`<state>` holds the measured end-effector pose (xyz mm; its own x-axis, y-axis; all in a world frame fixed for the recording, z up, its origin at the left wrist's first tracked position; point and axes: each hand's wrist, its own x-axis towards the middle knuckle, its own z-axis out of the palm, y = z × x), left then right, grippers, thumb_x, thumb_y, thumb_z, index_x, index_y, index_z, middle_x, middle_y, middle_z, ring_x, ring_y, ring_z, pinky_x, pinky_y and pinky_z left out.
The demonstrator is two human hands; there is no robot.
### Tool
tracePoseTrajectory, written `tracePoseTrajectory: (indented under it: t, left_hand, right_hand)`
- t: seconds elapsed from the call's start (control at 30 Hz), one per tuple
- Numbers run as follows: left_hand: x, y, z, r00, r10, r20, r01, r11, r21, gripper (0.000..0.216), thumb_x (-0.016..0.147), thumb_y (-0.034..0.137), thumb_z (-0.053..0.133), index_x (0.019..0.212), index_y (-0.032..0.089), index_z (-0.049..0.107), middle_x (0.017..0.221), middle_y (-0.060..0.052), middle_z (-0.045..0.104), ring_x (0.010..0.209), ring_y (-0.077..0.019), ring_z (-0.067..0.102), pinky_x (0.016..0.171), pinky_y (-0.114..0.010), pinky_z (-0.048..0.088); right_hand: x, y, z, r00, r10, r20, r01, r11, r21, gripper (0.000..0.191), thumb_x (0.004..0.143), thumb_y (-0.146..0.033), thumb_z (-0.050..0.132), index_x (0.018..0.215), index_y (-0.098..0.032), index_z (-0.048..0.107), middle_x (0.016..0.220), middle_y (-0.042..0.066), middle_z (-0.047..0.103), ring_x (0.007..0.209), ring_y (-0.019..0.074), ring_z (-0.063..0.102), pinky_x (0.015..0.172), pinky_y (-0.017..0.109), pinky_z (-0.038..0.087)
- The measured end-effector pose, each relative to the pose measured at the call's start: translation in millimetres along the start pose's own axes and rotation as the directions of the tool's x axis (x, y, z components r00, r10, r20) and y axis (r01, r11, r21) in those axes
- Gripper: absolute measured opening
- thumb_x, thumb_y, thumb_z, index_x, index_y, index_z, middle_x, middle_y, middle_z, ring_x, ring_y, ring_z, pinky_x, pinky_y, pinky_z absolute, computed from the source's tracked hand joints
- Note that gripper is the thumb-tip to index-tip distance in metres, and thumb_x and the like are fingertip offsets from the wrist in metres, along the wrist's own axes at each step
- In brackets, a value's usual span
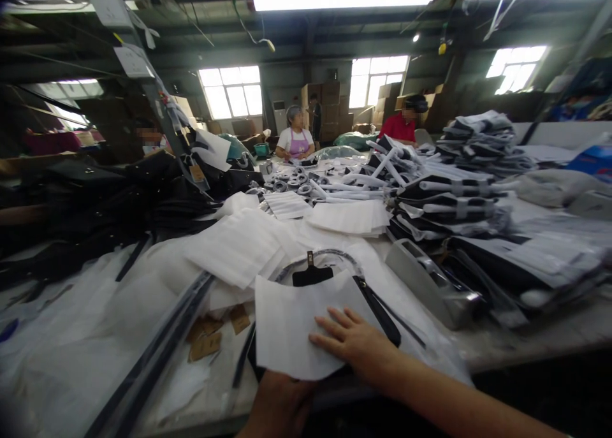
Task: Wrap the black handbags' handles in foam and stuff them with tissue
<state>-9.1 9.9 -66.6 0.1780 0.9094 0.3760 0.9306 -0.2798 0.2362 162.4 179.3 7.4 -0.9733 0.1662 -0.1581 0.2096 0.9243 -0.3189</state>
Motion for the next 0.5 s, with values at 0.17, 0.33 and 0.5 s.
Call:
tracePoseTrajectory:
  t: [0.17, 0.33, 0.5]
  left_hand:
    - [-3.1, 11.9, 4.6, 0.987, -0.14, -0.077, 0.145, 0.986, 0.077, 0.068, 0.081, 0.02, 0.057, 0.145, 0.04, 0.045, 0.147, 0.002, 0.051, 0.131, -0.0315, 0.053, 0.111, -0.051, 0.044]
    - [-2.6, 16.7, 0.5, 0.988, -0.13, -0.082, 0.137, 0.987, 0.083, 0.074, 0.077, 0.013, 0.057, 0.145, 0.041, 0.044, 0.148, 0.004, 0.049, 0.13, -0.03, 0.054, 0.108, -0.048, 0.048]
    - [-3.2, 18.2, 3.5, 0.986, -0.139, -0.089, 0.148, 0.983, 0.105, 0.074, 0.075, 0.013, 0.059, 0.142, 0.041, 0.048, 0.145, 0.004, 0.052, 0.126, -0.0304, 0.058, 0.1, -0.046, 0.055]
  right_hand:
    - [-2.1, 0.1, -0.3, 0.999, 0.041, 0.0, -0.041, 0.996, -0.084, 0.073, 0.082, -0.01, 0.054, 0.151, -0.028, 0.04, 0.154, 0.013, 0.041, 0.142, 0.0404, 0.036, 0.11, 0.064, 0.03]
    - [-3.6, -1.6, 10.5, 0.998, 0.042, -0.052, -0.05, 0.986, -0.156, 0.07, 0.083, -0.01, 0.055, 0.15, -0.026, 0.042, 0.152, 0.014, 0.045, 0.139, 0.0394, 0.041, 0.109, 0.061, 0.032]
    - [-7.1, -2.6, 14.5, 0.996, 0.04, -0.084, -0.054, 0.983, -0.177, 0.072, 0.082, -0.007, 0.054, 0.15, -0.025, 0.041, 0.15, 0.013, 0.047, 0.137, 0.0414, 0.043, 0.108, 0.064, 0.033]
